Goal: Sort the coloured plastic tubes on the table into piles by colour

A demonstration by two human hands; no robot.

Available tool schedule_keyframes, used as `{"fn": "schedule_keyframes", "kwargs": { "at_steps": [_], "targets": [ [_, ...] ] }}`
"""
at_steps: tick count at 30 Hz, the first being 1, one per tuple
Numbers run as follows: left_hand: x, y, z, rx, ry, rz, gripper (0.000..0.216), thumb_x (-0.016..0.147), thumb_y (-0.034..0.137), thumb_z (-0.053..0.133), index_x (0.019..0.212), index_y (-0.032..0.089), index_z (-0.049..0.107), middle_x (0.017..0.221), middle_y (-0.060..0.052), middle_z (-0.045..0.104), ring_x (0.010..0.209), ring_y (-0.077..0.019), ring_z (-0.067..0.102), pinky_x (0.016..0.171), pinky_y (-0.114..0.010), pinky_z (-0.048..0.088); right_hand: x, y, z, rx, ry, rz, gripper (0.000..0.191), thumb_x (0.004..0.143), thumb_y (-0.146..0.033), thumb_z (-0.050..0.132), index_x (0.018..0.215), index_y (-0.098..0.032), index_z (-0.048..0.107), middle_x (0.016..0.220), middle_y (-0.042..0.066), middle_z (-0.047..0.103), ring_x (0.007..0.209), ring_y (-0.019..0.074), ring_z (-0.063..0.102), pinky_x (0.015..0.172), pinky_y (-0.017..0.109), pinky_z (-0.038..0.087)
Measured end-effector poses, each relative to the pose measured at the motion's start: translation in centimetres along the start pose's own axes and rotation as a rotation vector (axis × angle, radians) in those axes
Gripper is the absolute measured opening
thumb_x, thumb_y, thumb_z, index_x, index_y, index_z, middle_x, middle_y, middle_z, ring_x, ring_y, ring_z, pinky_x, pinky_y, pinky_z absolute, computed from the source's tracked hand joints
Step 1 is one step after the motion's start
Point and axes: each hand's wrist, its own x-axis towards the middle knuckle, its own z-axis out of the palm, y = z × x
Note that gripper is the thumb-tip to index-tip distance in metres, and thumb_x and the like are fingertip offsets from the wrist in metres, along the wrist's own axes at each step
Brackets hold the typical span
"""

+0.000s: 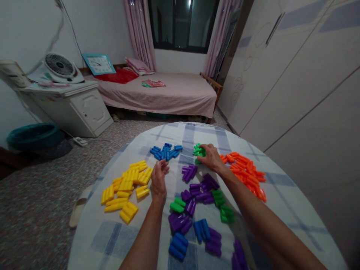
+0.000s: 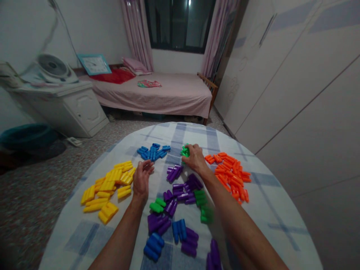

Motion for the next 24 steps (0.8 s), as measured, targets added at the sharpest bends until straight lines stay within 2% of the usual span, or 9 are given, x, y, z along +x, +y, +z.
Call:
{"fn": "schedule_keyframes", "kwargs": {
  "at_steps": [3,5,7,8,12,14,19,24],
  "targets": [
    [0.1,0.0,-0.1,0.004,0.001,0.0,0.051,0.085,0.057,0.042,0.101,0.014,0.063,0.105,-0.012,0.064,0.101,-0.0207,0.062,0.083,-0.034,0.051,0.7,0.9,0.0,-0.031,0.008,0.001,0.051,0.076,-0.026,0.062,0.125,-0.014,0.054,0.124,0.015,0.05,0.113,0.0252,0.047,0.096,0.036,0.038],
    [0.0,0.1,0.0,0.001,0.002,-0.002,0.05,0.085,0.057,0.043,0.101,0.014,0.064,0.104,-0.012,0.064,0.101,-0.0206,0.062,0.083,-0.033,0.051,-0.3,0.4,-0.1,-0.031,0.041,-0.021,0.051,0.078,-0.029,0.061,0.126,-0.014,0.053,0.13,0.016,0.046,0.12,0.0275,0.043,0.096,0.039,0.038],
    [0.0,0.1,0.0,0.001,0.0,-0.001,0.05,0.086,0.057,0.043,0.1,0.014,0.064,0.104,-0.011,0.064,0.1,-0.0201,0.062,0.082,-0.033,0.051,-2.2,-0.8,-0.2,0.025,0.015,-0.095,0.044,0.082,-0.029,0.058,0.124,-0.015,0.055,0.127,0.014,0.05,0.118,0.026,0.045,0.096,0.038,0.039],
    [-0.1,0.2,0.0,0.002,-0.002,0.0,0.05,0.086,0.057,0.042,0.1,0.014,0.064,0.103,-0.011,0.064,0.1,-0.0198,0.062,0.082,-0.032,0.051,-3.4,-1.6,-0.3,0.079,-0.044,-0.157,0.04,0.083,-0.027,0.056,0.122,-0.017,0.056,0.123,0.012,0.054,0.114,0.0235,0.049,0.095,0.036,0.039],
    [-0.2,0.3,0.0,0.005,-0.01,-0.004,0.05,0.085,0.058,0.042,0.099,0.016,0.064,0.102,-0.01,0.065,0.099,-0.0196,0.062,0.082,-0.032,0.05,-8.5,-5.6,-0.5,0.25,-0.438,-0.425,0.033,0.082,-0.028,0.059,0.115,-0.021,0.06,0.105,0.004,0.063,0.091,0.0161,0.058,0.081,0.027,0.044],
    [-0.3,0.4,0.0,-0.002,-0.008,0.0,0.049,0.085,0.058,0.043,0.098,0.016,0.064,0.102,-0.01,0.065,0.099,-0.0194,0.062,0.082,-0.032,0.05,-10.3,-7.5,-0.6,0.194,-0.51,-0.498,0.032,0.08,-0.027,0.062,0.111,-0.02,0.062,0.101,0.004,0.063,0.091,0.0171,0.057,0.078,0.026,0.044],
    [-0.3,0.4,0.2,-0.017,-0.003,-0.002,0.047,0.086,0.055,0.043,0.097,0.015,0.064,0.103,-0.01,0.064,0.099,-0.0192,0.062,0.08,-0.031,0.05,-12.2,-9.9,0.0,-0.05,-0.478,-0.542,0.015,0.081,-0.024,0.058,0.093,-0.017,0.063,0.097,0.007,0.062,0.091,0.0204,0.054,0.075,0.029,0.043],
    [-0.1,0.4,0.2,-0.007,-0.003,-0.001,0.048,0.085,0.056,0.043,0.097,0.015,0.064,0.103,-0.01,0.064,0.098,-0.0194,0.062,0.079,-0.032,0.05,-12.9,-10.1,1.5,-0.072,-0.401,-0.516,0.015,0.08,-0.015,0.051,0.092,-0.016,0.06,0.095,0.008,0.061,0.088,0.0203,0.054,0.075,0.03,0.043]
  ]
}}
